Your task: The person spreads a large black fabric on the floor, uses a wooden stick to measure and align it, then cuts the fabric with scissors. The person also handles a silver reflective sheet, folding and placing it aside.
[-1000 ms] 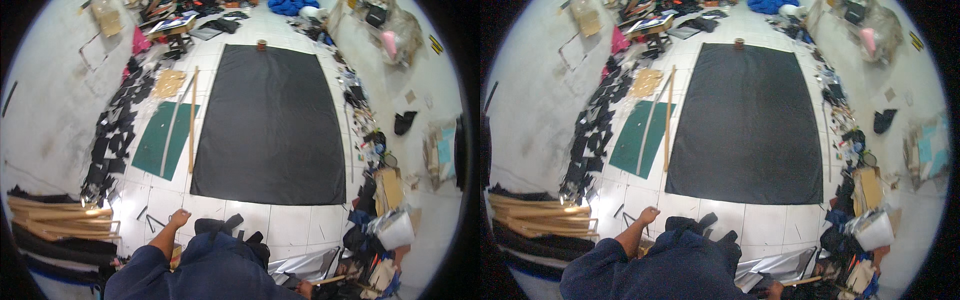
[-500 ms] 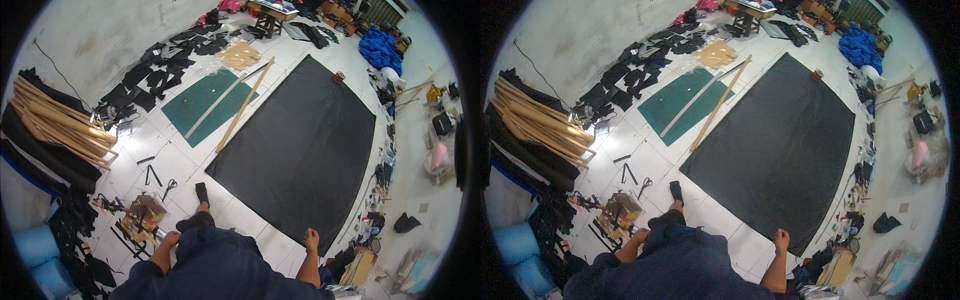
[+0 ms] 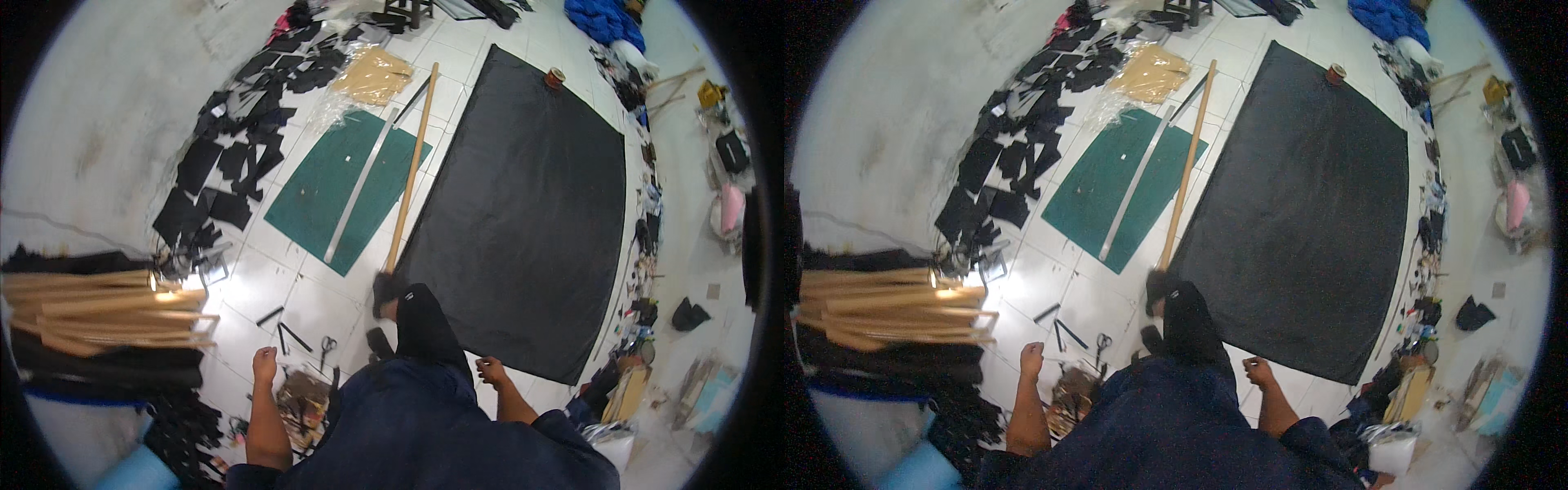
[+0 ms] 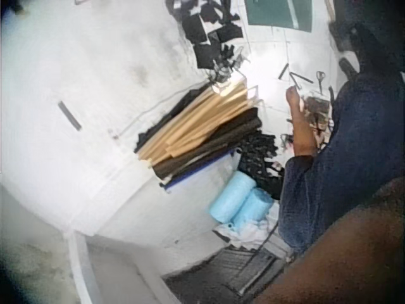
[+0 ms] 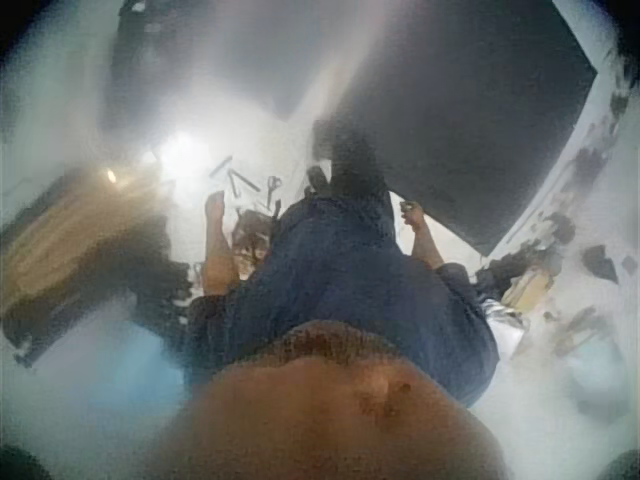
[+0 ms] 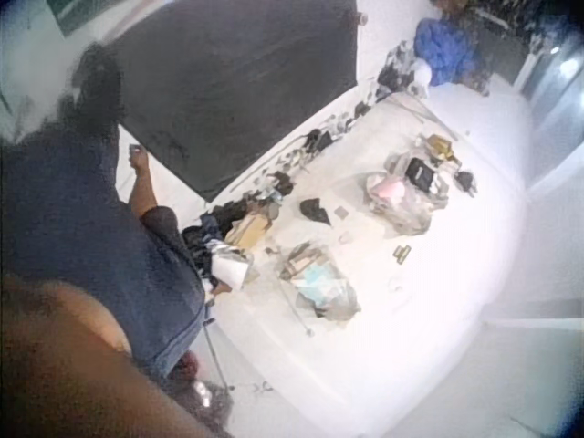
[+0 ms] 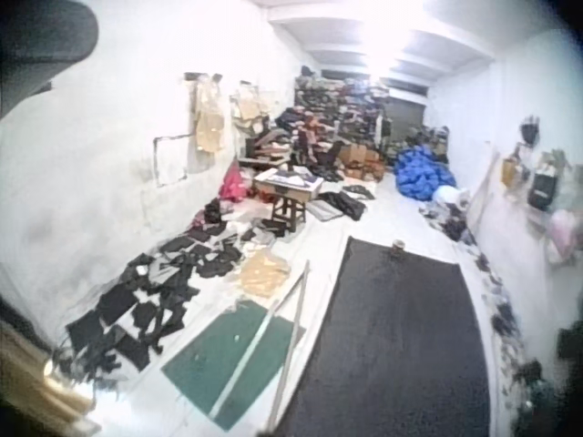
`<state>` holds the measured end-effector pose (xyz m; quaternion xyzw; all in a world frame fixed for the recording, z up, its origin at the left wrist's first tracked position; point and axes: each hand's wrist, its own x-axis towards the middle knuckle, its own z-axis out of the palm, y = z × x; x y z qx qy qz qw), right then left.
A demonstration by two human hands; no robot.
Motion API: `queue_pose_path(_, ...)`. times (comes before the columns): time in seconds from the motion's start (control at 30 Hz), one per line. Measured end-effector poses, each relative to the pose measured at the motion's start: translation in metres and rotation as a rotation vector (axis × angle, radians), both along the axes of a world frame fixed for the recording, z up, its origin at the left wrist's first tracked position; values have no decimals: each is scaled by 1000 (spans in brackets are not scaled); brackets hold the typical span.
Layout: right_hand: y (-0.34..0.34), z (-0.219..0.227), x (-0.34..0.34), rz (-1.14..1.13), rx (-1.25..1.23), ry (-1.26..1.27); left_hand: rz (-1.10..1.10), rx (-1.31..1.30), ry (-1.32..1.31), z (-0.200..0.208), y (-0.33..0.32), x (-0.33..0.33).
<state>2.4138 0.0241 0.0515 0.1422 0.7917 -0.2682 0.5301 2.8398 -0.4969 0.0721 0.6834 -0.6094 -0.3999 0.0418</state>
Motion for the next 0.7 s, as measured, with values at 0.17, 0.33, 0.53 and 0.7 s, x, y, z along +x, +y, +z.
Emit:
queue_pose_path(0.17,-54,-26,-74,-39,158,60,-143,58,224,24,-92,-154)
queue_pose_path(0.33,-212,-25,-207,154,22,197,38,353,107,1,-129,-224)
queue_pose_path(0.53,-426,90,-411,49,-325,635,64,512,137,-11,-192,-292)
queue_pose_path(0.7,-491,136,-468,-81,-327,697,-229,467,42,4,-279,-385)
